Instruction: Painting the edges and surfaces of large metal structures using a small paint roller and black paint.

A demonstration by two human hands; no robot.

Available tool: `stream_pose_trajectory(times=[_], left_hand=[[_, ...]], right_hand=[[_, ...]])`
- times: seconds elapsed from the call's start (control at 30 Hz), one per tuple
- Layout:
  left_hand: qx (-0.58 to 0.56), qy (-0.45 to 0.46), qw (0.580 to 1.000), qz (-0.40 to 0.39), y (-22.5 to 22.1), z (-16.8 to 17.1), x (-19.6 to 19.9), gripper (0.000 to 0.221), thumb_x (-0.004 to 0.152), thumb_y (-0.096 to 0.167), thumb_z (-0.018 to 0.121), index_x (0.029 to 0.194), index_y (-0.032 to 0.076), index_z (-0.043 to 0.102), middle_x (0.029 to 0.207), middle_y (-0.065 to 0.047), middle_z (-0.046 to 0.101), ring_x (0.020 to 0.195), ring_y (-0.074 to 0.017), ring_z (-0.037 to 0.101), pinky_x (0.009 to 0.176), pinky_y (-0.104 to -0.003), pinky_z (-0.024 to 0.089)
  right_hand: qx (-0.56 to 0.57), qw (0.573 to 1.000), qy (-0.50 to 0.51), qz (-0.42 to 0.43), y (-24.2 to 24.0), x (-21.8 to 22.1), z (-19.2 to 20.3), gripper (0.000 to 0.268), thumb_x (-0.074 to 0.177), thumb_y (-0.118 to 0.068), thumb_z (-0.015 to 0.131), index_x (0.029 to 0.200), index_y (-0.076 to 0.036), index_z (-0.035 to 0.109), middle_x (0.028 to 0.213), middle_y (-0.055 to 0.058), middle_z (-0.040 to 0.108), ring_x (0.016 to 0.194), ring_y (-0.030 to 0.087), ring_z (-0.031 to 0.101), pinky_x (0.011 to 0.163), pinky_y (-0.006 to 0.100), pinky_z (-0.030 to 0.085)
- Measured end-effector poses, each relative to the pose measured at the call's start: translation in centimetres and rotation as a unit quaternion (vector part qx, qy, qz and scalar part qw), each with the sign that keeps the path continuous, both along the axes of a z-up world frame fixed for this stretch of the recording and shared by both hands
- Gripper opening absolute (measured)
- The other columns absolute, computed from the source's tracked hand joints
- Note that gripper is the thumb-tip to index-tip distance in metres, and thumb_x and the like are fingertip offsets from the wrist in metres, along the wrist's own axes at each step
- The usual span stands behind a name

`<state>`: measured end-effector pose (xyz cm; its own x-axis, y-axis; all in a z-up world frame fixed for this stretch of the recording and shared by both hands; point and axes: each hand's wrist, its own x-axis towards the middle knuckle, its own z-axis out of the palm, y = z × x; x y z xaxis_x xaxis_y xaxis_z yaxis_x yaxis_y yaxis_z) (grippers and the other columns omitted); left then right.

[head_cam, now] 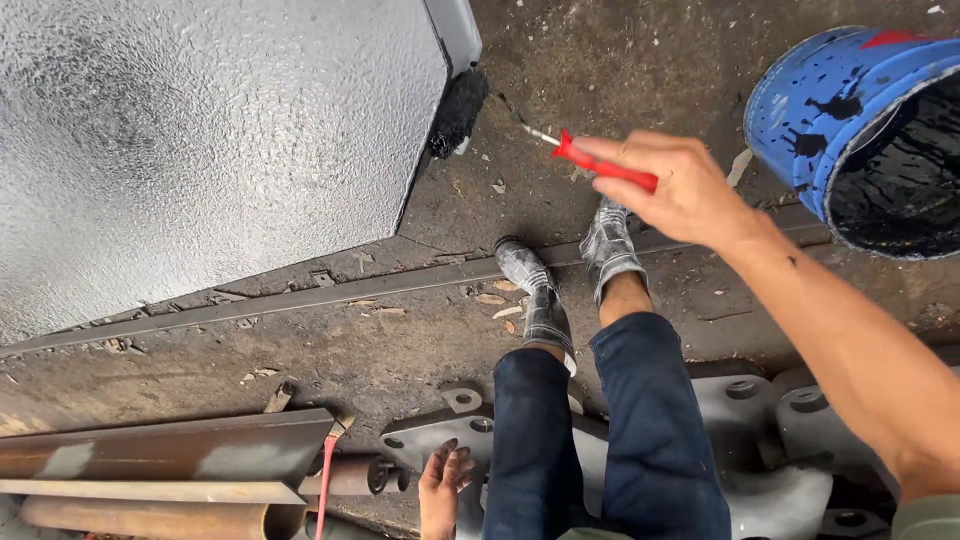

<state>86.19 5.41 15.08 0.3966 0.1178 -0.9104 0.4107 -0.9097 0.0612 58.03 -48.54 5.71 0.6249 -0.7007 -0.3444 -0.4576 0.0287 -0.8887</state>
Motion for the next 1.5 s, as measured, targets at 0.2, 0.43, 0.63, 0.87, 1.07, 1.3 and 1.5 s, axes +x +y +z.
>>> stream_pose_trajectory(times=[0.2,0.43,0.63,0.87,1.07,1.3,1.5], left_hand=[[-0.016,0.011,1.000,0.018,-3.7,0.7,-2.1,0.041,0.099,0.022,0.058,0.135,0.003,0.061,0.115,-0.013,0.076,0.096,-0.0187,0.073,0.082,-0.032,0.058],[-0.015,0.004,0.999,0.032,-6.4,1.2,-2.7,0.041,0.099,0.019,0.058,0.135,0.000,0.061,0.115,-0.014,0.076,0.096,-0.0183,0.074,0.081,-0.031,0.057],[-0.035,0.033,0.999,0.017,-9.5,1.3,-3.3,0.042,0.101,0.021,0.058,0.135,-0.003,0.061,0.115,-0.015,0.076,0.095,-0.0177,0.073,0.083,-0.030,0.058],[-0.052,0.035,0.998,0.016,-7.7,1.0,0.0,0.045,0.099,0.021,0.058,0.137,-0.001,0.058,0.118,-0.014,0.076,0.096,-0.0189,0.073,0.085,-0.033,0.059],[-0.096,0.041,0.994,-0.027,-1.9,-1.6,4.1,0.040,0.101,0.023,0.056,0.134,0.002,0.059,0.119,-0.013,0.075,0.099,-0.0182,0.073,0.084,-0.032,0.057],[-0.067,0.031,0.994,-0.075,5.0,-4.0,9.7,0.037,0.101,0.022,0.057,0.131,0.003,0.062,0.115,-0.012,0.076,0.100,-0.0215,0.074,0.081,-0.033,0.057],[-0.064,0.003,0.997,-0.039,11.5,-7.0,12.3,0.035,0.100,0.020,0.058,0.131,0.004,0.062,0.114,-0.013,0.075,0.098,-0.0224,0.075,0.076,-0.033,0.058]], right_hand=[[0.269,0.942,-0.082,-0.186,6.7,1.5,-3.6,0.046,0.097,-0.008,0.074,0.142,-0.008,0.067,0.110,0.004,0.073,0.093,0.009,0.058,0.083,0.028,0.049],[0.062,0.956,-0.128,-0.257,9.4,5.2,-2.2,0.040,0.105,-0.006,0.072,0.144,-0.005,0.063,0.114,0.006,0.072,0.098,0.008,0.063,0.087,0.024,0.051],[0.311,0.827,-0.190,-0.428,9.2,8.2,-0.6,0.049,0.102,-0.006,0.066,0.150,-0.004,0.056,0.084,-0.002,0.060,0.059,0.000,0.044,0.050,0.018,0.035],[0.310,0.814,-0.167,-0.462,10.8,9.3,0.0,0.049,0.100,-0.009,0.067,0.148,-0.006,0.057,0.086,-0.001,0.062,0.056,0.002,0.043,0.048,0.020,0.034],[0.121,0.921,-0.013,-0.370,16.8,14.0,-2.3,0.050,0.099,-0.013,0.069,0.148,-0.010,0.058,0.106,0.009,0.072,0.090,0.016,0.066,0.086,0.031,0.054],[0.007,0.895,-0.022,-0.446,16.1,17.4,-4.2,0.049,0.102,-0.010,0.068,0.149,-0.013,0.055,0.117,0.016,0.069,0.101,0.021,0.066,0.090,0.032,0.053],[0.031,0.900,-0.028,-0.433,20.8,18.1,-5.5,0.051,0.102,-0.009,0.067,0.151,-0.017,0.055,0.117,0.014,0.072,0.099,0.018,0.070,0.089,0.029,0.055]])
